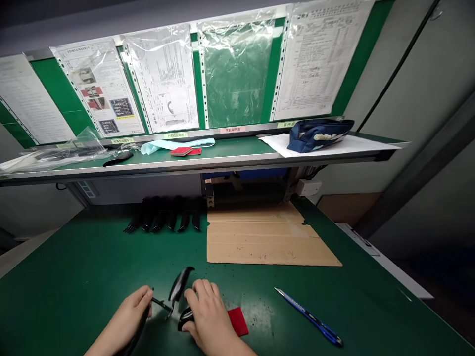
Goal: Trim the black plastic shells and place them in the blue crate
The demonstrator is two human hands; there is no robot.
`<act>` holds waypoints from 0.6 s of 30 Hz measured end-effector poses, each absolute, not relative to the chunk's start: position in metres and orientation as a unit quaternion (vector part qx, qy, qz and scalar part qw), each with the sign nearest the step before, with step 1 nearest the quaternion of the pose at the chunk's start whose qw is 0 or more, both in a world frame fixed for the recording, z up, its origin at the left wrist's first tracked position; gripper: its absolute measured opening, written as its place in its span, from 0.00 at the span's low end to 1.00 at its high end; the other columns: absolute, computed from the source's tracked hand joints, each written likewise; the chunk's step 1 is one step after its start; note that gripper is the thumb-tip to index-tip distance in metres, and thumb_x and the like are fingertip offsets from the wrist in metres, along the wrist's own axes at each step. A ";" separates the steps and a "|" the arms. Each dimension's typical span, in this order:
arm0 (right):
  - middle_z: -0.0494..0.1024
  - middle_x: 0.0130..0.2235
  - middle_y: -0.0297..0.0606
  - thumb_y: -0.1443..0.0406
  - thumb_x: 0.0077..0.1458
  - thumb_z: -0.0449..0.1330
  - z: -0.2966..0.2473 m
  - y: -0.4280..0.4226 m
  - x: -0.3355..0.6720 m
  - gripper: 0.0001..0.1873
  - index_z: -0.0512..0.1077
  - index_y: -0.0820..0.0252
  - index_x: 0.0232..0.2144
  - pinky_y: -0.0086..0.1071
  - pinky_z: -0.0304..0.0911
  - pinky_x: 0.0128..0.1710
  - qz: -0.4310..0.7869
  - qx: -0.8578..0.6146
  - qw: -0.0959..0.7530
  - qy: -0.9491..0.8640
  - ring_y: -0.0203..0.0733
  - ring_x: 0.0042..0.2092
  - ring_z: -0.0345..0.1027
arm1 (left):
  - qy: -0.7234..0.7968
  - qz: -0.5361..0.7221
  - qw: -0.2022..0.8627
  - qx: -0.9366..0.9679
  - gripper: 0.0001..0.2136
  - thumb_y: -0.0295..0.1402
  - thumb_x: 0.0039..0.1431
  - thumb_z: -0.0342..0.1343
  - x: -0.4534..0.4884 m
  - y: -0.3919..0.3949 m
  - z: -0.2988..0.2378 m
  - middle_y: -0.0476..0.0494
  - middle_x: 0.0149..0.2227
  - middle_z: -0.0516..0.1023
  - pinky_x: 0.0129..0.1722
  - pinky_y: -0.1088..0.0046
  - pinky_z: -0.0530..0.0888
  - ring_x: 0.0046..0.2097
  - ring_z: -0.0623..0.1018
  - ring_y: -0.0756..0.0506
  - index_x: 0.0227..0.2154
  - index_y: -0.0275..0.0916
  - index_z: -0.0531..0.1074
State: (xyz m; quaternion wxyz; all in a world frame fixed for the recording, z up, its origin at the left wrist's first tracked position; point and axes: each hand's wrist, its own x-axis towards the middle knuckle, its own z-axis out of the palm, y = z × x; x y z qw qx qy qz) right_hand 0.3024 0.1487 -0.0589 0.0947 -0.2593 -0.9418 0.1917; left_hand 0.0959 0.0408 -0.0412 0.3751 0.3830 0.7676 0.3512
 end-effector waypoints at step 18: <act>0.79 0.37 0.37 0.60 0.59 0.54 -0.023 0.164 0.308 0.09 0.70 0.53 0.41 0.31 0.60 0.33 0.173 -0.423 0.076 -0.886 0.45 0.38 0.74 | 0.644 0.549 0.499 0.185 0.24 0.59 0.45 0.56 0.162 0.066 -0.074 0.46 0.31 0.74 0.34 0.72 0.64 0.30 0.69 0.47 0.28 0.40 0.66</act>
